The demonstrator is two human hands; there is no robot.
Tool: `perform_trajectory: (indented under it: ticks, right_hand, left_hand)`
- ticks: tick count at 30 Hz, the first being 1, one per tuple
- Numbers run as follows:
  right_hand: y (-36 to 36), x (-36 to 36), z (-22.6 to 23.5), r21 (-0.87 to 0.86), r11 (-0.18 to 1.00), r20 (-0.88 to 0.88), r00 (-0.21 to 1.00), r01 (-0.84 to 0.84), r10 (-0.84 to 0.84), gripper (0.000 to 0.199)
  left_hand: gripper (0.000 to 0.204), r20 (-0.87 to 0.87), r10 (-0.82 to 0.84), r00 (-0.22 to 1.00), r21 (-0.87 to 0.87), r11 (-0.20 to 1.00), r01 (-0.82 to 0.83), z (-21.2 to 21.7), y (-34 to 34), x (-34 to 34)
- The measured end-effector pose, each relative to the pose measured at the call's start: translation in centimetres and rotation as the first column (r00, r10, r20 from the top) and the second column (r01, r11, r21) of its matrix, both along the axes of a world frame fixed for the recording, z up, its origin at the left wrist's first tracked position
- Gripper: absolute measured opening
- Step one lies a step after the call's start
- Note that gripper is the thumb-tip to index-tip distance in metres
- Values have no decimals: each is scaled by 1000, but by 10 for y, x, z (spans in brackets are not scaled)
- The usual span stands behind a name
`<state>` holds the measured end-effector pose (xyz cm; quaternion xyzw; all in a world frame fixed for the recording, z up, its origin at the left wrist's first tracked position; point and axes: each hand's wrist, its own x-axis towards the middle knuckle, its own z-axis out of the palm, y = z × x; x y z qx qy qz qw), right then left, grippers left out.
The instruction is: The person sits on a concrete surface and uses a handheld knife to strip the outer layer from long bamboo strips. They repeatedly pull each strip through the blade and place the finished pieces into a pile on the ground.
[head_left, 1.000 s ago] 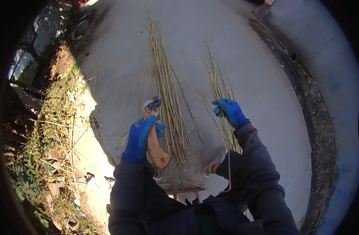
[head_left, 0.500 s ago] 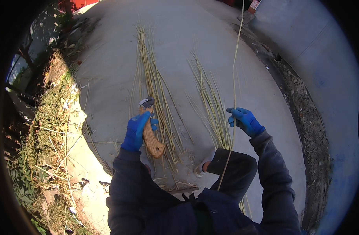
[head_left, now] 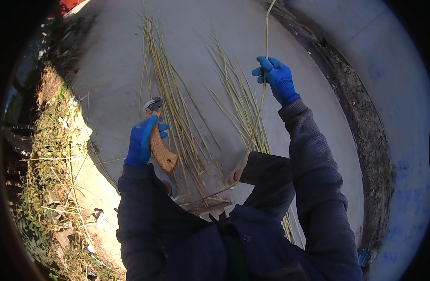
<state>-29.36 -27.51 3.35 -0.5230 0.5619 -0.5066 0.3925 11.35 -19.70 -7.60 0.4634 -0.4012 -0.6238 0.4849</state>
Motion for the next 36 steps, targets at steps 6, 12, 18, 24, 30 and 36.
perform_trajectory:
  ticks: [6, 12, 18, 24, 30, 36]
  right_hand:
    - [-34, -42, 53, -73, 997, -142, 990, 12, -22, 39]
    - [18, -35, -33, 73, 968, 176, 959, -238, 223, 45]
    - [143, 11, -74, 189, 808, 816, 548, -558, 187, 50]
    - [237, 33, -71, 271, 770, 769, 611, -578, 188, 44]
    - [234, 29, -85, 348, 765, 661, 720, -543, 211, 47]
    - [233, 48, -145, 433, 710, 825, 562, -556, -63, 50]
  left_hand:
    - [54, 31, -48, 998, -46, 998, 50, 0, -2, 0]
    - [54, 99, -78, 992, 4, 997, 78, 1, -1, 1]
    - [56, 118, -70, 991, -2, 998, 71, -2, 1, -1]
    - [54, 79, -49, 996, -22, 998, 51, -5, 3, -8]
    - [53, 52, -106, 993, 63, 993, 102, -13, 12, -26]
    - [53, 70, -131, 989, 80, 989, 126, -15, 17, -23]
